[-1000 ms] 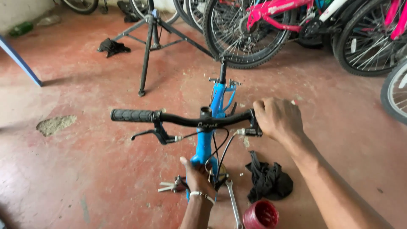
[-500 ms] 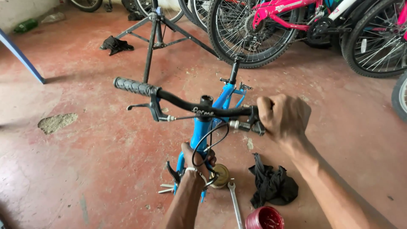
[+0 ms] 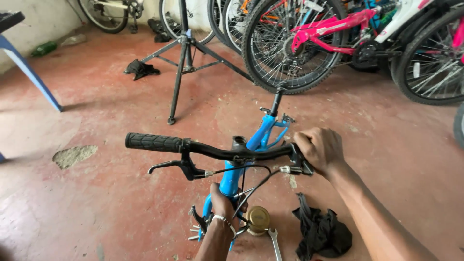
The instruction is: Removing a bicycle fork from a frame by loosening the stem bolts and removing the handlebars.
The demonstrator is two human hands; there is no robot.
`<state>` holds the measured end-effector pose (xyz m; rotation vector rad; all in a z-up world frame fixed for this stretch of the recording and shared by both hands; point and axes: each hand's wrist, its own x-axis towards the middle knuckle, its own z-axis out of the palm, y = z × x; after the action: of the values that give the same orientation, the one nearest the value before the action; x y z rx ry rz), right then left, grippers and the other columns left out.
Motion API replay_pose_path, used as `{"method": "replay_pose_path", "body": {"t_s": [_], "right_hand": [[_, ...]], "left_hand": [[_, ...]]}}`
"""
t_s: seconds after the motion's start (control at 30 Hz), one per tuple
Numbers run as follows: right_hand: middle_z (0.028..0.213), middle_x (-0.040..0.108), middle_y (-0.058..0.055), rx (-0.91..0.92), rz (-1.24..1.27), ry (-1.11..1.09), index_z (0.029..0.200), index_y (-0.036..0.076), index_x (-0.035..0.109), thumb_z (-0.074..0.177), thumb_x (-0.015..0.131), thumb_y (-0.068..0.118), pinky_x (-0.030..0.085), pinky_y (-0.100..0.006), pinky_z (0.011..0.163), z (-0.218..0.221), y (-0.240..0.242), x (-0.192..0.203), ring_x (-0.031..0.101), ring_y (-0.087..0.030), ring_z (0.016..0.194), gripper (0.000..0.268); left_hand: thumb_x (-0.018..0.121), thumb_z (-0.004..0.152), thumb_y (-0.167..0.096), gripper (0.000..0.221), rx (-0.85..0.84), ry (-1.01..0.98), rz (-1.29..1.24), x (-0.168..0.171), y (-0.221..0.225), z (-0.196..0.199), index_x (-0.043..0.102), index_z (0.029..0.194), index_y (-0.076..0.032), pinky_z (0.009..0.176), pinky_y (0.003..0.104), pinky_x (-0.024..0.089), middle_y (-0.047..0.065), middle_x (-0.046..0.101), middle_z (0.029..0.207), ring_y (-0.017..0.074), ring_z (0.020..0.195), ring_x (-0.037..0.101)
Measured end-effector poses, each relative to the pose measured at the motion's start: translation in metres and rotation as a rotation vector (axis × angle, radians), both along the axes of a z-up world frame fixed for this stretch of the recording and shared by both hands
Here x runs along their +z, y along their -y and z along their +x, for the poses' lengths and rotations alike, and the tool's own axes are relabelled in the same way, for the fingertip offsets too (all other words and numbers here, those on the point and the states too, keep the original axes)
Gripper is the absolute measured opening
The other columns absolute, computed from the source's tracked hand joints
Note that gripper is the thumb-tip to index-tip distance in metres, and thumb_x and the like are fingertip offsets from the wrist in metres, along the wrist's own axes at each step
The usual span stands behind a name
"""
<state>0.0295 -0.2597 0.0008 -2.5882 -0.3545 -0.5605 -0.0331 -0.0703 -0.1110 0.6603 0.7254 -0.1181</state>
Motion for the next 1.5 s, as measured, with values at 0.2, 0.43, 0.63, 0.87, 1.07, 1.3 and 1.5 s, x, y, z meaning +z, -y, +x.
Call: {"method": "replay_pose_path", "body": {"t_s": [0.2,0.43,0.63,0.87,1.07,1.3,1.5], "right_hand": [[0.045,0.023,0.001,-0.029,0.008,-0.241,0.050,0.014,0.023,0.084,0.042,0.033,0.022,-0.032,0.050,-0.013,0.000,0.011,0.021,-0.013,0.046,0.043],[0.086,0.076,0.011,0.058,-0.118,-0.412,0.084,0.025,0.076,0.087,0.045,0.037,0.045,-0.028,0.074,-0.041,-0.046,0.061,0.069,-0.008,0.084,0.033],[0.106,0.056,-0.028,0.102,-0.393,-0.368,0.116,0.001,0.042,0.080,0.044,0.074,0.042,-0.053,0.083,-0.064,-0.097,0.048,0.053,-0.046,0.100,0.082],[0.114,0.060,-0.006,-0.025,-0.170,-0.658,0.129,0.020,0.040,0.065,0.048,0.073,0.046,-0.042,0.076,-0.070,-0.093,0.066,0.059,-0.030,0.102,0.084],[0.099,0.066,0.001,-0.029,0.070,-0.510,0.116,0.028,0.041,0.073,0.066,0.044,0.049,-0.038,0.071,-0.079,-0.070,0.034,0.066,-0.025,0.089,0.053],[0.076,0.068,-0.007,-0.202,0.212,-0.507,0.118,0.026,0.037,0.071,0.064,0.061,0.048,-0.040,0.056,-0.097,-0.089,0.014,0.066,-0.032,0.069,0.065],[0.095,0.064,-0.012,-0.268,0.651,-0.092,0.114,0.009,0.051,0.067,0.070,0.039,0.049,-0.034,0.069,-0.117,-0.078,-0.051,0.062,-0.023,0.078,0.059]], "left_hand": [[0.040,0.078,-0.045,0.044,0.154,-0.039,-0.087,-0.054,0.004,0.031,0.048,0.063,-0.005,0.037,0.033,0.030,0.013,0.046,0.052,0.0248,0.038,0.038],[0.038,0.080,-0.044,0.049,0.056,-0.046,-0.077,-0.018,0.004,0.011,0.050,0.062,0.000,0.038,0.033,0.030,0.014,0.045,0.049,0.0251,0.038,0.040],[0.046,0.075,-0.033,0.032,0.076,-0.153,-0.241,-0.036,-0.002,0.032,0.054,0.075,-0.002,0.057,0.035,0.042,0.022,0.062,0.075,0.0281,0.061,0.054],[0.051,0.078,-0.025,0.022,0.240,-0.298,0.005,0.004,0.000,0.027,0.051,0.083,-0.003,0.049,0.036,0.042,0.018,0.060,0.067,0.0274,0.052,0.052],[0.055,0.071,-0.027,0.035,0.245,-0.324,0.295,0.028,-0.003,0.038,0.058,0.094,-0.001,0.054,0.040,0.042,0.012,0.056,0.083,0.0264,0.065,0.053],[0.058,0.078,-0.022,0.019,0.117,-0.212,0.332,0.030,-0.029,0.050,0.056,0.070,-0.004,0.049,0.032,0.045,0.009,0.051,0.060,0.0198,0.046,0.043],[0.064,0.079,-0.048,0.056,-0.161,0.329,0.851,0.053,-0.043,0.040,0.025,0.051,-0.019,0.048,0.031,0.019,-0.005,0.024,0.047,0.0096,0.045,0.022]]}}
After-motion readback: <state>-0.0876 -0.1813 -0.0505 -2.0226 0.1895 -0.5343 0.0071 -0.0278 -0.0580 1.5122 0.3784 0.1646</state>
